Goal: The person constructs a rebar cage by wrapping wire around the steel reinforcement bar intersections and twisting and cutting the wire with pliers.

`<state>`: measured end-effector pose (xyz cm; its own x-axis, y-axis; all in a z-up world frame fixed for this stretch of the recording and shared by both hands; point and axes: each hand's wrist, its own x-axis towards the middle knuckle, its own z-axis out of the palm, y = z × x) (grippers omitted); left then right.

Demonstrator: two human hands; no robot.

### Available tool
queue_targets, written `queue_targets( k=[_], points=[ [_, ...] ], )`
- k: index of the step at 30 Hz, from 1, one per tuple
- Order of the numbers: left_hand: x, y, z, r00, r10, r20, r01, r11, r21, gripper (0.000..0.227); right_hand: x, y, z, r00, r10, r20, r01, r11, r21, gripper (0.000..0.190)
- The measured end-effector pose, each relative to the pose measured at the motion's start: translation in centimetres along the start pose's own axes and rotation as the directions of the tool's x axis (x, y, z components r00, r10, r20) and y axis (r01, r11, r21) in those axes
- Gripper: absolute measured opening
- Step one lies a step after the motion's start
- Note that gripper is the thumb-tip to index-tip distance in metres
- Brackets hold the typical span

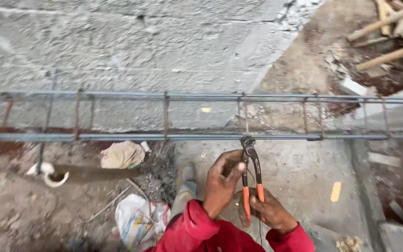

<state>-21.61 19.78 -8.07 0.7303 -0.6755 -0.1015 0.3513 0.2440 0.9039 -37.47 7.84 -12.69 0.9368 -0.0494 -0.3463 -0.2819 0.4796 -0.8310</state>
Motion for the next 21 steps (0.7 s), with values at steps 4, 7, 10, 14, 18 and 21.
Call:
queue_targets(
  k=[4,7,10,14,18,21],
  points=[
    [-3.7,0.0,-2.8,0.892,0.415,-0.180,-0.287,0.828,0.483,0.018,2.5,0.7,1.1,0.975,-0.166,0.146,0.218,0.826,-0.519,0.051],
    [-6.0,0.5,-4.5,0.773,0.621,-0.131,-0.410,0.646,0.643,0.018,5.1,1.0,4.1,0.922,-0.369,0.120,0.370,0.742,-0.560,0.053],
    [-7.5,2.0,-5.4,0.699,0.706,-0.113,-0.462,0.566,0.683,0.025,6.5,1.4,7.3,0.925,-0.379,-0.012,0.296,0.742,-0.602,0.036],
    [-7.6,5.7,-7.1,0.560,0.829,0.013,-0.616,0.405,0.676,0.029,6.6,0.7,9.3,0.850,-0.510,-0.127,0.368,0.750,-0.550,0.035],
    [-8.2,7.7,-8.6,0.519,0.849,0.101,-0.660,0.323,0.678,0.029,7.6,-2.4,9.3,0.786,-0.616,-0.051,0.437,0.613,-0.659,0.036],
    [-9.2,7.9,-9.8,0.536,0.833,-0.135,-0.705,0.530,0.471,0.024,9.0,-5.8,9.4,0.875,-0.468,-0.124,0.213,0.601,-0.770,0.039]
  ],
)
